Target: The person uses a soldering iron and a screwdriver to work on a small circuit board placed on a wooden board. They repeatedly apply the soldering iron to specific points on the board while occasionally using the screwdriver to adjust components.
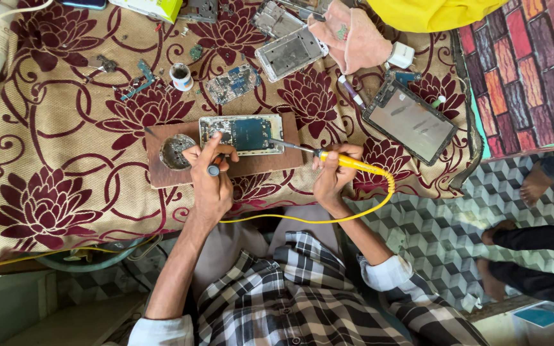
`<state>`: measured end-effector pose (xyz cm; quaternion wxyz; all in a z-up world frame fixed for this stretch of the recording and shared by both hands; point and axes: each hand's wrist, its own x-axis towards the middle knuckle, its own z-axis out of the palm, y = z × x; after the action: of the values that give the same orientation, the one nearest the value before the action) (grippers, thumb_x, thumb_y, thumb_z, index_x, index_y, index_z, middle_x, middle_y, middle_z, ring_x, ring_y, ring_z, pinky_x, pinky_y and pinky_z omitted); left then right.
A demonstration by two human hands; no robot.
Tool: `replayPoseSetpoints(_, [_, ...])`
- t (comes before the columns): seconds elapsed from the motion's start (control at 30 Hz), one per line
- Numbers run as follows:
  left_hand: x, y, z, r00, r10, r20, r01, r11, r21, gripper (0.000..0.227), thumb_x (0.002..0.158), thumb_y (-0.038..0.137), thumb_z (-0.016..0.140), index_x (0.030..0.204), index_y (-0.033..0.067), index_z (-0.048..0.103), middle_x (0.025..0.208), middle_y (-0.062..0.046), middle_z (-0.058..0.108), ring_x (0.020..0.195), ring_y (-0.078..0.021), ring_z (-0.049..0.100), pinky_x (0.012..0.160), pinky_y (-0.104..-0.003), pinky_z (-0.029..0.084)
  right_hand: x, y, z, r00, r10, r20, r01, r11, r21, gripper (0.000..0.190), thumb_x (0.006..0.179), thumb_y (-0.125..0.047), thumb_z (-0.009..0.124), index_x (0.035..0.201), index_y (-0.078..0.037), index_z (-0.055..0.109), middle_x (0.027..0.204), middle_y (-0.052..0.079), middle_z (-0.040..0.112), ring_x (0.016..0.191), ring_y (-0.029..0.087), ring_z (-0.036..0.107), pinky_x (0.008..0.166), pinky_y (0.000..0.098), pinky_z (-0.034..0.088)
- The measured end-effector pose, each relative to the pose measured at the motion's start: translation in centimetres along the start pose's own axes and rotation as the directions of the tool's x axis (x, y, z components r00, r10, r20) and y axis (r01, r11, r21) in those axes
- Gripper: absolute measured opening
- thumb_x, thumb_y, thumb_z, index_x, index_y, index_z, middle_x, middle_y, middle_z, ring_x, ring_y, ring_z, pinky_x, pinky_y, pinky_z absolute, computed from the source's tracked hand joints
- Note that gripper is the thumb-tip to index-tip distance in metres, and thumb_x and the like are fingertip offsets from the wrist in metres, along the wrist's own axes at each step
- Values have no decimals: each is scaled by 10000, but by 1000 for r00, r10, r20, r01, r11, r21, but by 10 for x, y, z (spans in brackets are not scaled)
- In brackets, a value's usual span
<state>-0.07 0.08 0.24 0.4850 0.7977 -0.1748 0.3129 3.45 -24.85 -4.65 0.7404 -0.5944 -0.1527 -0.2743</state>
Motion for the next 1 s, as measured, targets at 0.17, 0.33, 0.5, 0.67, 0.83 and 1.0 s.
replayPoseSetpoints(0.17, [1, 3, 0, 999, -28, -31, 28, 1000, 0, 704, 785, -169, 436, 1462, 22, 461, 937, -41, 672, 790, -189, 394, 941, -374, 303, 4, -3, -1, 994, -24, 104, 24, 1000, -5, 388, 1105, -375, 546, 1214, -32, 398, 846, 108, 563, 721, 168, 599, 687, 304, 522])
replayPoseSetpoints(0.33, [0, 4, 2, 997, -57, -52, 59, 998, 28, 681, 786, -185, 420, 1427, 38, 482, 892, -48, 672, 764, -174, 397, 941, -385, 308, 3, -3, -5, 993, 114, 20, -114, 993, 1, 345, 1121, -372, 527, 1146, -43, 426, 748, 67, 543, 599, 129, 544, 574, 239, 412])
replayPoseSetpoints(0.5, [-4, 2, 3, 996, -45, -76, 48, 998, 35, 667, 827, -193, 420, 1445, 56, 455, 921, -59, 686, 794, -173, 415, 964, -389, 316, 1, 0, -4, 993, 116, 4, -116, 993, 21, 317, 1131, -342, 519, 1102, -46, 410, 756, 61, 518, 574, 129, 519, 550, 247, 403])
replayPoseSetpoints(0.67, [-4, -1, 7, 995, -58, -87, 65, 995, 74, 643, 868, -201, 406, 1447, 69, 475, 922, -51, 695, 829, -185, 418, 945, -360, 341, 5, 1, -6, 996, 51, 72, -49, 998, -31, 275, 1128, -298, 481, 1018, -55, 411, 735, 52, 512, 526, 96, 504, 464, 226, 417])
replayPoseSetpoints(0.83, [-4, 0, 5, 996, -52, -75, 56, 996, 62, 615, 847, -174, 415, 1422, 35, 476, 883, -59, 692, 780, -184, 415, 917, -384, 336, 0, 0, -8, 993, 105, 48, -105, 994, -14, 259, 1140, -258, 503, 1028, -53, 389, 718, 40, 484, 549, 94, 474, 493, 230, 371])
replayPoseSetpoints(1.0, [-3, 0, 7, 991, 3, -132, 8, 996, 86, 524, 936, -162, 423, 1416, 40, 472, 887, -63, 684, 827, -194, 455, 960, -401, 341, -1, 4, -8, 994, 107, 16, -107, 994, -5, 268, 1121, -264, 517, 1002, -58, 392, 750, 37, 458, 521, 76, 449, 456, 228, 361])
